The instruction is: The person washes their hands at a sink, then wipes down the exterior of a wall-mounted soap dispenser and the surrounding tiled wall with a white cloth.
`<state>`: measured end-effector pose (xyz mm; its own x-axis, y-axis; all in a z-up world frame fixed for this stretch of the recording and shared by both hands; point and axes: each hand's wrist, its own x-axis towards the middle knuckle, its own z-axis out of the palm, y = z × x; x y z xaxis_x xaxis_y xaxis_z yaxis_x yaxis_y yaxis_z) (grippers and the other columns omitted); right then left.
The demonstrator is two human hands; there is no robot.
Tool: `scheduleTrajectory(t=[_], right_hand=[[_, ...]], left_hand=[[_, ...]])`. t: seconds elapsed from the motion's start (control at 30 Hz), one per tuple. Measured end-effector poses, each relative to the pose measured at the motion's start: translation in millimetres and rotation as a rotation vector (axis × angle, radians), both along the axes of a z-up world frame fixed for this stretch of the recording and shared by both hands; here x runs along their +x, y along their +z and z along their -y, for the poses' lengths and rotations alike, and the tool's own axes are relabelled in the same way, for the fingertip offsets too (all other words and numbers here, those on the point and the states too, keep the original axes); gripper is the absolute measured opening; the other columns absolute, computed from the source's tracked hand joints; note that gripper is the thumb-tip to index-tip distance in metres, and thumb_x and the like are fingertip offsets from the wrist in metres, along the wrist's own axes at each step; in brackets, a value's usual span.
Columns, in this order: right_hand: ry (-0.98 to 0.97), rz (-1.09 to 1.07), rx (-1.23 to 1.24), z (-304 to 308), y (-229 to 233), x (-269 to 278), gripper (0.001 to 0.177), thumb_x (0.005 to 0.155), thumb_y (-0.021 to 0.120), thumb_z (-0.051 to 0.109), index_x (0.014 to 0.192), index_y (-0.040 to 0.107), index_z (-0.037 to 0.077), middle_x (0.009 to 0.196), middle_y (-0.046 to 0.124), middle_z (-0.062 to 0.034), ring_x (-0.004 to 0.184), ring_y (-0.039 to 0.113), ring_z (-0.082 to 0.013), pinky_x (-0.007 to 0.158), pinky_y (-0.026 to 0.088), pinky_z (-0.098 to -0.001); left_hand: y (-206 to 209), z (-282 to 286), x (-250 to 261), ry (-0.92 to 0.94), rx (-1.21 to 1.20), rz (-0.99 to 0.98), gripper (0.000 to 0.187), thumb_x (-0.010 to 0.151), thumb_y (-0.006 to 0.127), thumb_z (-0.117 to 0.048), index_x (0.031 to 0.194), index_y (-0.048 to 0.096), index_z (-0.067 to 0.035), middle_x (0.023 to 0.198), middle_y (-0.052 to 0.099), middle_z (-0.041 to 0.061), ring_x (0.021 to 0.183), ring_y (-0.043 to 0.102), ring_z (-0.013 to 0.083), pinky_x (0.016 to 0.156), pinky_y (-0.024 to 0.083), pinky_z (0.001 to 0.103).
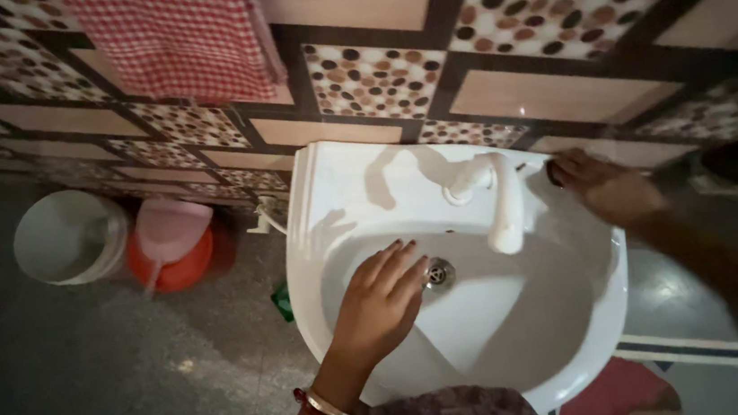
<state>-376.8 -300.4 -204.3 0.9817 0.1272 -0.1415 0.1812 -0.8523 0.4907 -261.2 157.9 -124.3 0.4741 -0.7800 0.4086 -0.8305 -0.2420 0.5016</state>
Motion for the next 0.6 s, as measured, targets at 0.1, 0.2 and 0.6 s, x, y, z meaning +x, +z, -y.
scheduleTrajectory(t=[0.1, 0.2, 0.6], right_hand=[[-0.410, 0.192, 0.701, -37.4, -44.2, -36.9, 0.040, 0.100, 0.055, 0.014, 0.139, 0.060, 0.014, 0.142, 0.061, -0.0107, 0.120, 0.063, -0.0280, 0.097, 0.055, -0.0412], [-0.443, 0.609, 0.604, -85.4, -91.1, -40.3, 0.042, 0.089, 0.060, 0.005, 0.130, 0.067, 0.002, 0.132, 0.067, -0.0228, 0.126, 0.061, -0.0389, 0.108, 0.047, -0.0468], [-0.274, 0.987, 1.265, -193.9, -71.5, 61.2, 0.010, 0.081, 0.067, 0.006, 0.089, 0.067, 0.001, 0.093, 0.067, -0.0186, 0.095, 0.061, -0.0418, 0.086, 0.047, -0.0505]], left_hand=[[0.4, 12.3, -14.2, 0.060, -0.028, -0.008, 0.034, 0.093, 0.068, -0.015, 0.126, 0.070, -0.007, 0.139, 0.063, 0.014, 0.132, 0.056, 0.0326, 0.110, 0.045, 0.048], [4.8, 23.1, -26.8, 0.064, -0.048, -0.057, 0.034, 0.093, 0.067, -0.014, 0.125, 0.070, -0.006, 0.138, 0.063, 0.014, 0.131, 0.057, 0.0335, 0.106, 0.046, 0.048], [-5.6, 25.3, -69.0, 0.048, -0.001, -0.097, 0.032, 0.093, 0.068, -0.016, 0.124, 0.067, -0.005, 0.139, 0.058, 0.017, 0.129, 0.056, 0.0376, 0.107, 0.045, 0.051]])
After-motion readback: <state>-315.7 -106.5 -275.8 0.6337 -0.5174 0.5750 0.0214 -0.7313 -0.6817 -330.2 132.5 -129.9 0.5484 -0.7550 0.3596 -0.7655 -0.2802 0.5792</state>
